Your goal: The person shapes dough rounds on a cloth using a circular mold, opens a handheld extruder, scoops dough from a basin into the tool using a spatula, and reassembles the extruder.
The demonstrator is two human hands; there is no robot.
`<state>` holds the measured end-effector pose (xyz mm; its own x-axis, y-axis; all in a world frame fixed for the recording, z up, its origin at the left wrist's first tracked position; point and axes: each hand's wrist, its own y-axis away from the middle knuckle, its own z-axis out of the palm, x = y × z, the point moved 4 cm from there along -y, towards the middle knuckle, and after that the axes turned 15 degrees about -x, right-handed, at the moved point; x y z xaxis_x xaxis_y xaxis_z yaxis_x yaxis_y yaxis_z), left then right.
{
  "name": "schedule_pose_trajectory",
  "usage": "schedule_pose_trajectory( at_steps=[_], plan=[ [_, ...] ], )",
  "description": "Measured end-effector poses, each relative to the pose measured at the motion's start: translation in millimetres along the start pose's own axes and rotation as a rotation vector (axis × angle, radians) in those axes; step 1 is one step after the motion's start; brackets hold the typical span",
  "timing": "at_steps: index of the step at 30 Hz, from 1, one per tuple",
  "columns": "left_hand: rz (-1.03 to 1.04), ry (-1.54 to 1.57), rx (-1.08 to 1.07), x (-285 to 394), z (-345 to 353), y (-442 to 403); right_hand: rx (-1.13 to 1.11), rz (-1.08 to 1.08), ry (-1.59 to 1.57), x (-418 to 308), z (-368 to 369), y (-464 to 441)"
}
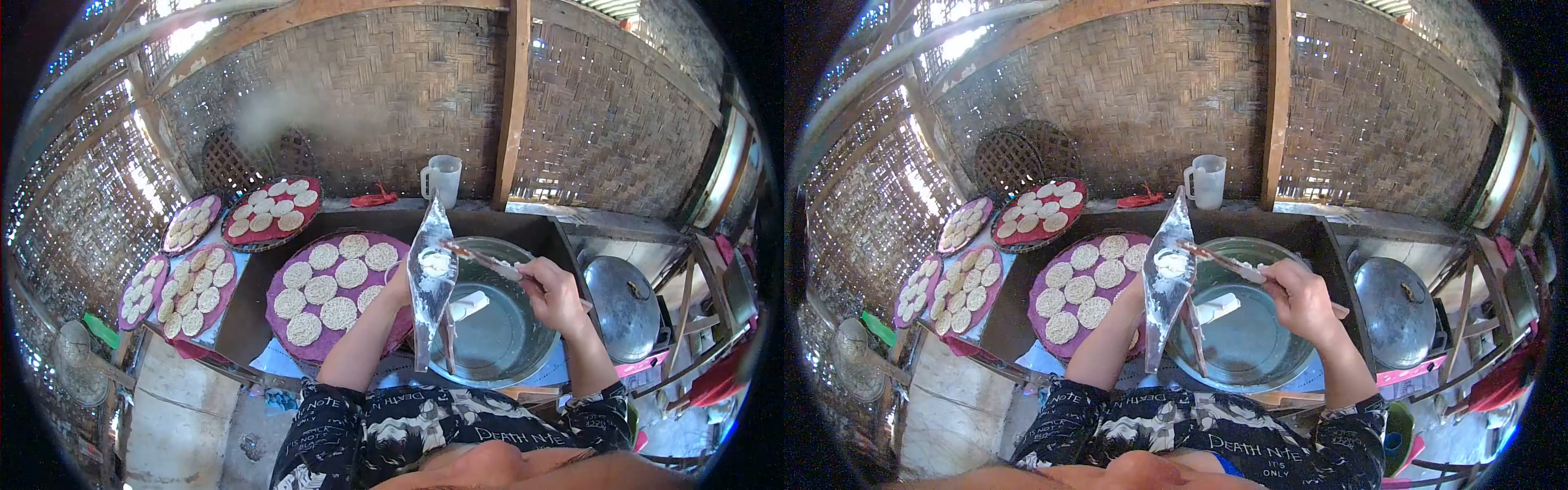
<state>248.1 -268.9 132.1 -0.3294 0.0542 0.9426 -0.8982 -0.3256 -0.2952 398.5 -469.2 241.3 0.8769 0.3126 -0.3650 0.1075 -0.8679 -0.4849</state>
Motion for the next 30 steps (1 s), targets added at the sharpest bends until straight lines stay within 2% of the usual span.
schedule_pose_trajectory(
  at_steps=[5,6,8,10,11,14,16,17,19,21,22,23,25,26,29,30],
  plan=[
    [-0.052,0.186,0.037,-6,-10,-3,-0.117,0.035,-0.19,4,-1,6],
    [-0.035,-0.002,-0.023,-16,-18,-9,-0.139,0.063,-0.224,6,-1,6],
    [0.096,-0.227,-0.046,-23,-18,-15,-0.044,0.079,-0.171,9,-1,3],
    [0.01,-0.123,0.016,11,12,-4,0.016,0.081,-0.134,14,0,0],
    [0.029,-0.037,0.024,14,15,-4,-0.001,0.074,-0.113,13,0,0],
    [-0.104,0.022,0.054,4,7,-5,-0.081,0.051,-0.096,10,-3,3],
    [0.08,-0.15,0.027,-1,1,-4,-0.166,0.035,-0.15,16,-4,9],
    [0.174,-0.236,0.014,-2,-1,-2,-0.19,0.064,-0.233,22,-4,12],
    [0.012,0.06,-0.005,-11,-8,-9,-0.239,0.124,-0.4,32,0,17],
    [0.147,-0.168,-0.148,-42,-26,-29,-0.161,0.197,-0.537,36,5,12],
    [0.075,-0.162,-0.085,-25,-10,-23,-0.121,0.234,-0.603,36,8,9],
    [0.003,-0.15,-0.023,-7,6,-16,-0.131,0.217,-0.587,31,11,7],
    [-0.013,-0.266,-0.06,3,17,-21,-0.153,0.177,-0.556,22,17,1],
    [-0.044,-0.216,-0.009,6,22,-16,-0.133,0.173,-0.556,22,24,0],
    [-0.048,-0.152,-0.044,11,33,-20,0.069,-0.085,-0.156,-5,24,-12],
    [-0.058,-0.228,-0.014,18,39,-20,0.096,-0.146,-0.126,-6,27,-15]
  ],
)
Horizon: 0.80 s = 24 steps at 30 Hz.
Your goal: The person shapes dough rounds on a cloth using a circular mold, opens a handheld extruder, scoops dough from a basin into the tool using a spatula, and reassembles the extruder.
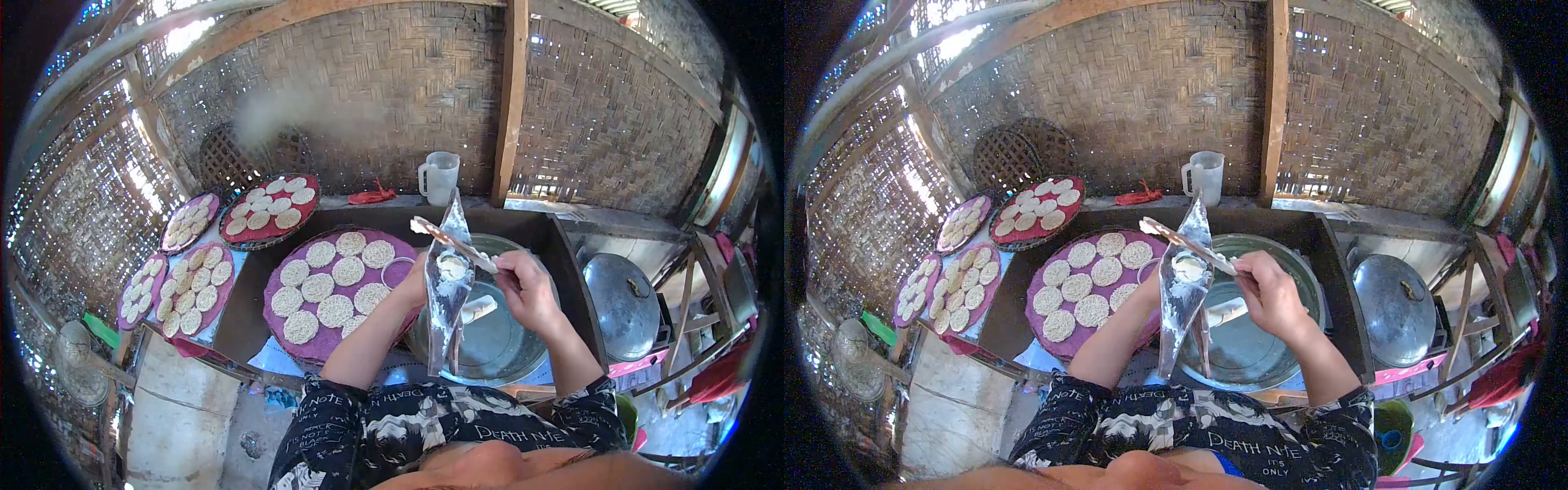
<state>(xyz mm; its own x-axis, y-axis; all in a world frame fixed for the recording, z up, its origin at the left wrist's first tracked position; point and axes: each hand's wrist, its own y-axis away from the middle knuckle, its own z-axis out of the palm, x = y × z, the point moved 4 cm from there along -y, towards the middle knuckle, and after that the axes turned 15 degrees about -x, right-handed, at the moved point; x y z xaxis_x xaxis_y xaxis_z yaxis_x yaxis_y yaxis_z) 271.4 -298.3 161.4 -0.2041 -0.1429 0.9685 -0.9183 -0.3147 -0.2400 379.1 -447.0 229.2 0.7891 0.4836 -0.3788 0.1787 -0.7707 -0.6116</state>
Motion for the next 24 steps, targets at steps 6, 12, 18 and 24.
schedule_pose_trajectory(
  at_steps=[6,12,18,24],
  plan=[
    [0.027,0.041,0.009,-6,-1,3,0.0,-0.076,0.074,-11,9,-18],
    [0.018,0.198,-0.019,-24,-9,1,0.008,-0.129,0.129,2,22,-9],
    [0.027,0.661,-0.068,-35,-34,14,-0.006,0.057,0.06,37,1,25],
    [0.052,0.391,-0.001,-18,-22,10,-0.025,0.152,-0.176,31,-23,29]
  ],
)
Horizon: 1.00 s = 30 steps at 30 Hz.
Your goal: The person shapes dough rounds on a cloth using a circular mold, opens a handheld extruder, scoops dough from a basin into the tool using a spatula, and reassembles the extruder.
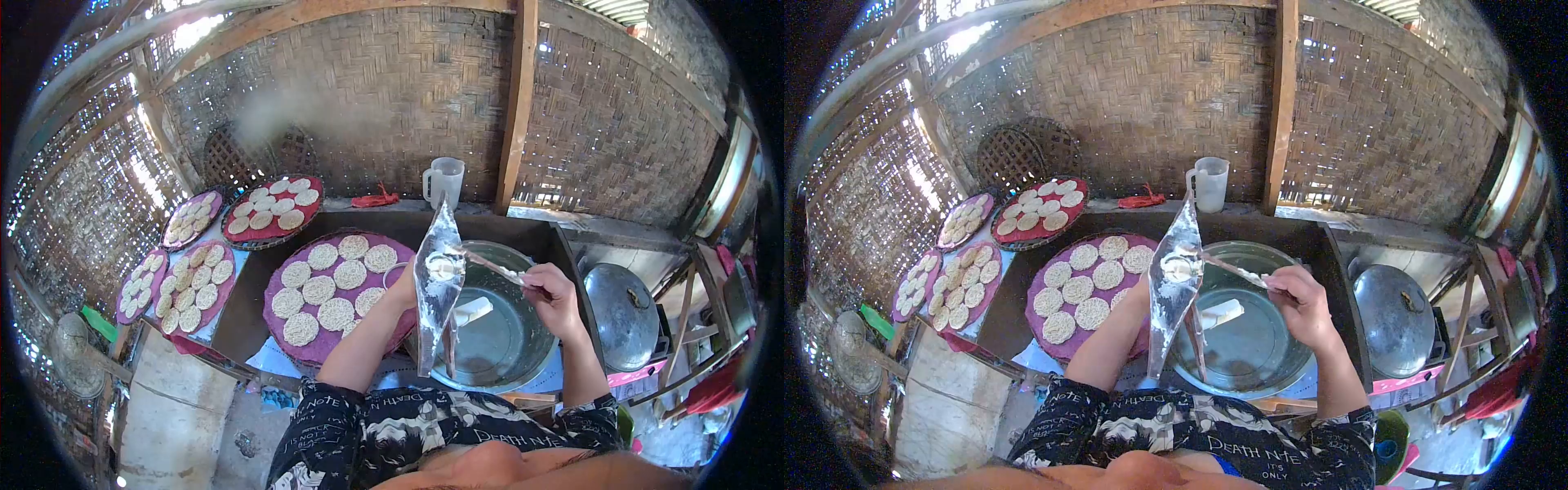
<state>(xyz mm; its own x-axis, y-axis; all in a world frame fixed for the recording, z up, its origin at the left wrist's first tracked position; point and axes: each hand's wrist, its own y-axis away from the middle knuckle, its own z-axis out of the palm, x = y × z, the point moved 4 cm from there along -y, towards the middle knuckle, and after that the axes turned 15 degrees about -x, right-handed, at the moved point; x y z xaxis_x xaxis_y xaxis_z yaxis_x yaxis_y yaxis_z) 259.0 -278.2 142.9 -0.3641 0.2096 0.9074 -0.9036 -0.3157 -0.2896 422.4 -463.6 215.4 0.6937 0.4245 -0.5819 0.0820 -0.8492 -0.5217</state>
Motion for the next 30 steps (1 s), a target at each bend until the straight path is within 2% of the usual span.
schedule_pose_trajectory(
  at_steps=[1,4,6,9,11,13,15,17,21,22,23,25,26,27,29,30],
  plan=[
    [0.019,-0.069,-0.011,4,4,-1,-0.012,-0.02,0.027,-3,0,0],
    [-0.009,0.182,-0.066,-2,-3,-4,-0.016,-0.116,0.229,4,1,6],
    [-0.096,-0.033,0.071,1,-1,1,-0.025,-0.089,0.267,9,-6,12],
    [-0.034,0.245,-0.039,-11,-16,2,0.023,-0.066,0.334,11,-27,16],
    [-0.011,0.355,-0.129,-3,-10,3,0.088,-0.005,0.213,3,-32,12],
    [0.021,0.172,-0.079,-7,-6,-3,0.021,0.085,0.085,-8,-27,3],
    [0.055,-0.196,-0.042,-6,-5,-3,-0.028,0.119,0.06,-8,-23,1],
    [0.016,-0.122,-0.033,-4,-4,-4,-0.068,0.095,0.142,-2,-21,1],
    [0.024,-0.039,0.022,-3,-11,-1,-0.188,0.048,0.025,-6,-21,9],
    [0.043,-0.261,0.023,-1,-12,0,-0.221,0.019,0.005,-7,-19,9],
    [0.038,-0.338,-0.024,-1,-11,-2,-0.251,-0.008,-0.016,-8,-18,9],
    [0.027,-0.489,-0.123,2,2,-8,-0.152,0.132,-0.073,-1,-19,6],
    [0.027,-0.452,-0.067,3,7,-9,-0.102,0.202,-0.1,3,-20,6],
    [0.029,-0.413,-0.01,6,13,-10,-0.119,0.189,-0.089,2,-17,5],
    [0.029,-0.386,-0.036,16,28,-8,-0.153,0.159,-0.066,0,-11,4],
    [-0.032,-0.357,0.006,12,23,-7,-0.156,0.126,-0.102,1,-8,4]
  ],
)
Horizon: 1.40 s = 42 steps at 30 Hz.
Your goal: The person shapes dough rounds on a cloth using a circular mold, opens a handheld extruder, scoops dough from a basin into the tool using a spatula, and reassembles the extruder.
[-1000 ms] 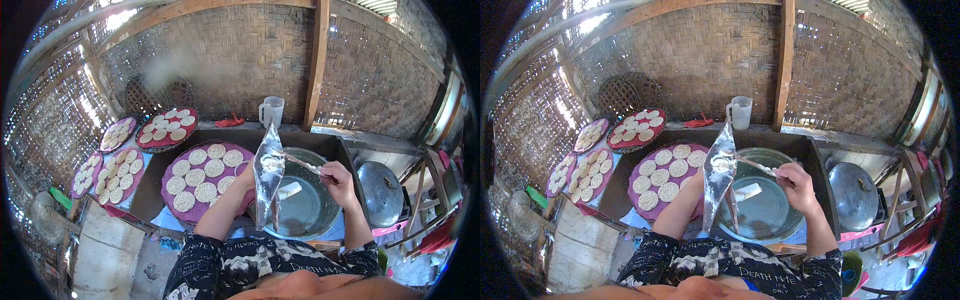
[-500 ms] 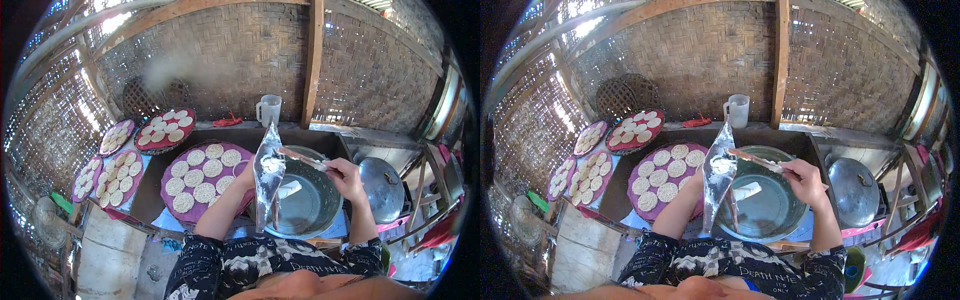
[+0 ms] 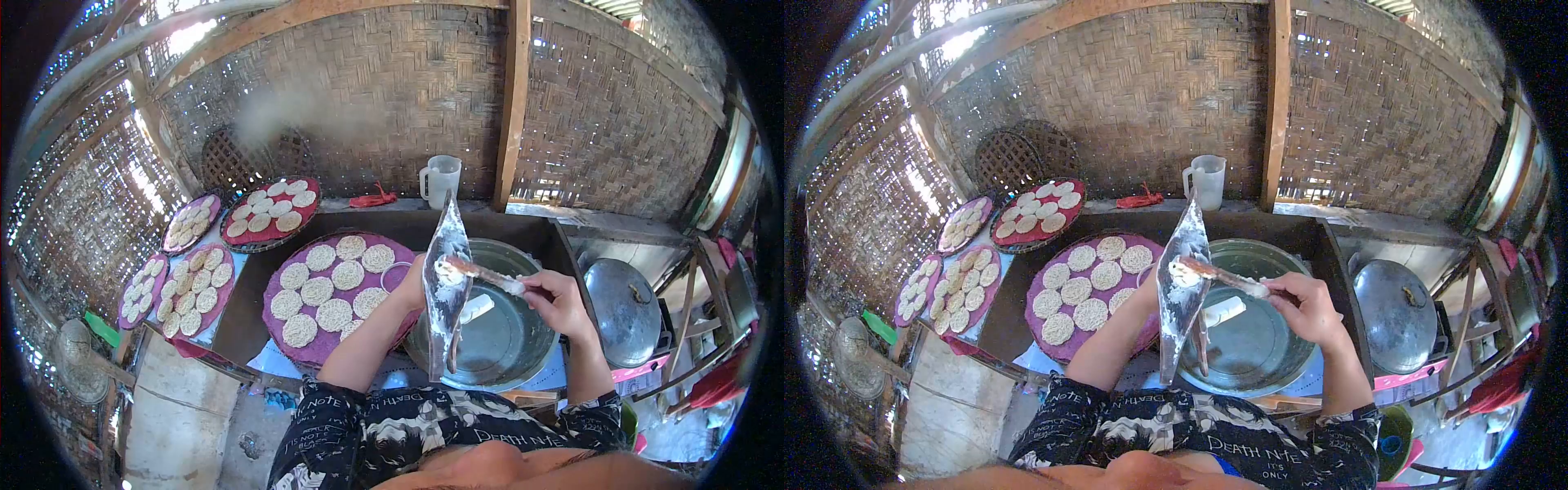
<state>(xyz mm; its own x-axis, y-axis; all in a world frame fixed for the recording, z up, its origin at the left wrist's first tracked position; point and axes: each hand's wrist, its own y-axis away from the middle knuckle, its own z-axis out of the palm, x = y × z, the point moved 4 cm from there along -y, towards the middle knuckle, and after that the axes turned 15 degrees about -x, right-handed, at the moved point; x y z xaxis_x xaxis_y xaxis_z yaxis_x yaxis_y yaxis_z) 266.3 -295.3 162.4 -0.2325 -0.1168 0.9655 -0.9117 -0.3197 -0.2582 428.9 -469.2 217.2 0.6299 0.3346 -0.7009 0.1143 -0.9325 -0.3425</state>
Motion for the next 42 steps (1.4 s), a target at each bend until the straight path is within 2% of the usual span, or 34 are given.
schedule_pose_trajectory(
  at_steps=[3,6,9,10,15,17,20,24,30,33,35,38,41,42],
  plan=[
    [0.091,0.064,-0.067,4,0,-1,0.091,-0.061,0.124,-11,1,0],
    [0.105,0.064,0.021,-12,-8,0,0.225,-0.293,0.491,-22,4,1],
    [0.05,0.006,0.022,-20,-21,-3,0.187,-0.344,0.789,-42,-6,8],
    [0.084,0.352,-0.012,-20,-19,-3,0.175,-0.288,0.716,-39,-11,9],
    [-0.008,-0.294,0.036,-2,0,-1,0.219,-0.265,0.484,-32,-7,-4],
    [0.032,-0.363,-0.052,-5,2,-3,0.166,-0.267,0.487,-33,-5,-9],
    [0.101,-0.002,0.056,-1,-3,0,0.111,-0.325,0.549,-41,-13,-4],
    [0.063,0.231,-0.001,-14,-14,2,0.189,-0.233,0.476,-31,-16,3],
    [0.112,0.363,0.042,-9,-12,3,0.174,-0.164,0.312,-17,8,9],
    [0.151,-0.086,0.039,-2,-11,4,0.171,-0.199,0.353,-28,11,8],
    [0.129,0.147,-0.017,-26,-13,-5,0.193,-0.24,0.459,-32,11,5],
    [0.077,0.066,-0.01,-34,-8,-8,0.207,-0.266,0.566,-36,7,0],
    [-0.03,0.288,-0.056,-17,-3,-3,0.272,-0.227,0.45,-31,-3,2],
    [-0.022,0.209,-0.06,-15,-3,-2,0.277,-0.243,0.478,-33,-3,2]
  ],
)
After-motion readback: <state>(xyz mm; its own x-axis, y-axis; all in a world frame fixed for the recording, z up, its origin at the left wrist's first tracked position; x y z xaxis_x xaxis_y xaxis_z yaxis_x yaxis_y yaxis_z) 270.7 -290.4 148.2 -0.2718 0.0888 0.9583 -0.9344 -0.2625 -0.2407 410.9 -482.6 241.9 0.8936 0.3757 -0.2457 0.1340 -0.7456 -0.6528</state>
